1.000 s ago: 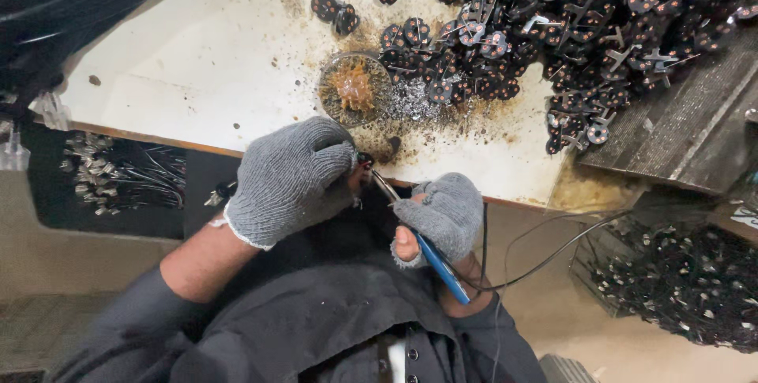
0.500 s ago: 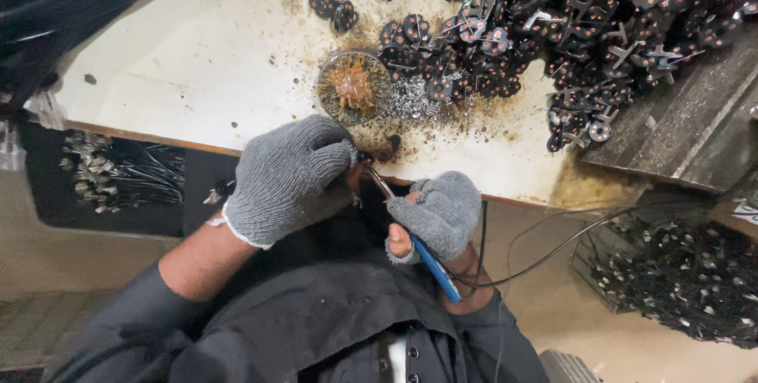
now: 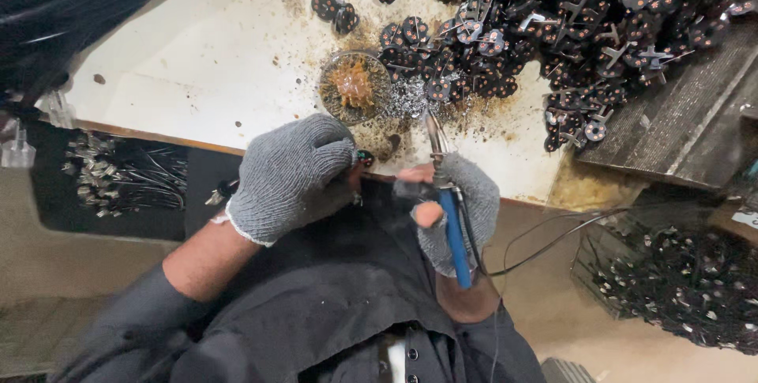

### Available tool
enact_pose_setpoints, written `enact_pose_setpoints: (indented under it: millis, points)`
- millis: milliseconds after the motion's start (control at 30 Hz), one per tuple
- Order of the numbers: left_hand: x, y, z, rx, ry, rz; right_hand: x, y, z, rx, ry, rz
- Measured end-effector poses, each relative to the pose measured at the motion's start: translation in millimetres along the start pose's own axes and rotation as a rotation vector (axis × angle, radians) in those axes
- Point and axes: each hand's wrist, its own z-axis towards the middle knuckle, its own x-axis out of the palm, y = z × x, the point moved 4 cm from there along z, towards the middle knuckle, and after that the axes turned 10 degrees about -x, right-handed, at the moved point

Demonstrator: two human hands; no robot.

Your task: The person solders colored wires onto small black electrical components at a workbench. They hold a component in one hand and a soldering iron in the other, dip wires into a flux container, solder the wire to the component terminals, and set finished pieces aside while taking new components and wires one at a time.

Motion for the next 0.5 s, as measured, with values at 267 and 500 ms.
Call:
enact_pose_setpoints:
  millis: [267, 500]
  points:
    - [0, -1, -2, -0.013, -0.01, 0.001, 10, -13, -2, -0.085, 0.046, -0.238]
    - [0, -1, -2, -0.006, -0.02, -0.017, 26, 38, 33, -0.245, 0.234, -0.547]
